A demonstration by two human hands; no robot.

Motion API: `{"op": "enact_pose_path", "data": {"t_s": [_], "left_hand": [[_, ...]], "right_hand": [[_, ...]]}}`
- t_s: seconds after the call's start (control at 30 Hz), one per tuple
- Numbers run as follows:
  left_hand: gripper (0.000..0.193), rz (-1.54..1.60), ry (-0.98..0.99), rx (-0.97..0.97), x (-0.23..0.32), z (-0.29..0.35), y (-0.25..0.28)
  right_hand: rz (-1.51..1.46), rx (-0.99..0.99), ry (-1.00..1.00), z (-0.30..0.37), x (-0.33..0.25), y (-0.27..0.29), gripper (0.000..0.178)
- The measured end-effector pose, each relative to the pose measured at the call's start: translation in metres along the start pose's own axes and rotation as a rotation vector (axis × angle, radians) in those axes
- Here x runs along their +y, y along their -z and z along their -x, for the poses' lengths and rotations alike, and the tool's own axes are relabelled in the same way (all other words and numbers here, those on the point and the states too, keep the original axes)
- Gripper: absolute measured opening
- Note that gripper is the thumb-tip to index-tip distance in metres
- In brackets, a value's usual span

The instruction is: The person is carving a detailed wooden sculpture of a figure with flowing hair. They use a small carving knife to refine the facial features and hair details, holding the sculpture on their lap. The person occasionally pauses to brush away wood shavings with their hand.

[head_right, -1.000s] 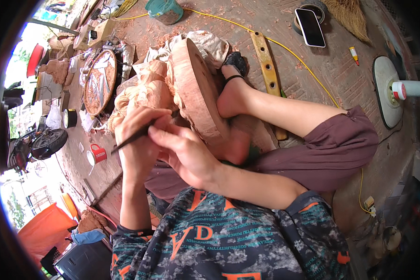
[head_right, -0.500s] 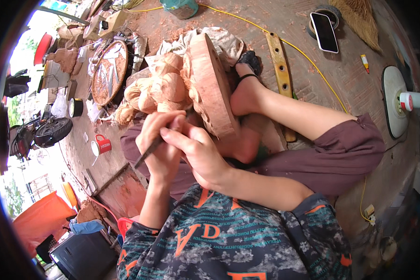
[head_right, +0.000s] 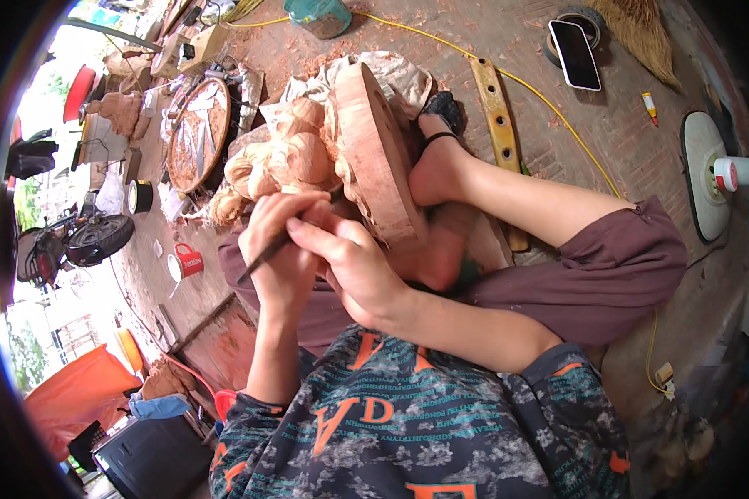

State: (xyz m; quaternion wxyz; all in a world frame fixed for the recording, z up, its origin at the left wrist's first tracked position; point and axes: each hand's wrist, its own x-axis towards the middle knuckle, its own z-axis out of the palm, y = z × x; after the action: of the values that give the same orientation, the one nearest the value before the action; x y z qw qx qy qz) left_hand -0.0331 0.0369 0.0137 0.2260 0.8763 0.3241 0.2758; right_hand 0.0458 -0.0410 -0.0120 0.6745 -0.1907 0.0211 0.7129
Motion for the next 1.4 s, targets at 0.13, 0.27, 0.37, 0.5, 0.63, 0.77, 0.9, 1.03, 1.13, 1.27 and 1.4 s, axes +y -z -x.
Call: {"op": "enact_pose_path", "data": {"t_s": [0.13,0.27,0.37,0.5,0.63,0.77,0.9,1.03,1.13,1.27,1.4], "left_hand": [[0.013,0.058,0.019,-0.023,0.012,-0.004,0.015],[0.014,-0.031,0.022,-0.106,0.001,-0.009,0.011],[0.018,0.049,0.002,-0.148,0.011,-0.016,0.022],[0.019,-0.049,-0.014,-0.198,0.003,-0.025,0.017],[0.022,-0.028,-0.037,-0.252,0.02,-0.03,0.031],[0.021,-0.102,-0.048,-0.252,0.006,-0.033,0.023],[0.022,-0.046,-0.034,-0.295,0.018,-0.034,0.033],[0.018,-0.086,-0.069,-0.256,0.003,-0.03,0.021],[0.012,0.046,0.013,-0.189,0.019,-0.022,0.029],[0.011,-0.057,-0.01,0.003,-0.003,-0.001,0.003],[0.011,0.151,0.117,0.096,0.013,0.015,0.008]], "right_hand": [[0.058,-0.013,0.064,0.007,0.002,-0.014,0.023],[-0.058,-0.042,0.013,0.0,0.0,-0.004,0.022],[-0.08,-0.069,0.019,0.003,0.001,-0.008,0.022],[-0.126,-0.063,0.021,-0.001,-0.003,-0.008,0.023],[-0.147,-0.104,0.004,0.0,-0.002,-0.008,0.022],[-0.156,-0.062,0.008,-0.004,-0.004,-0.01,0.019],[-0.139,-0.064,-0.003,0.001,-0.004,-0.012,0.019],[-0.117,-0.063,0.011,-0.002,-0.004,-0.008,0.021],[-0.053,-0.021,0.006,0.006,-0.005,-0.019,0.024],[0.007,0.029,0.013,-0.003,0.003,-0.005,0.024],[0.148,0.009,0.078,0.011,0.009,-0.016,0.021]]}}
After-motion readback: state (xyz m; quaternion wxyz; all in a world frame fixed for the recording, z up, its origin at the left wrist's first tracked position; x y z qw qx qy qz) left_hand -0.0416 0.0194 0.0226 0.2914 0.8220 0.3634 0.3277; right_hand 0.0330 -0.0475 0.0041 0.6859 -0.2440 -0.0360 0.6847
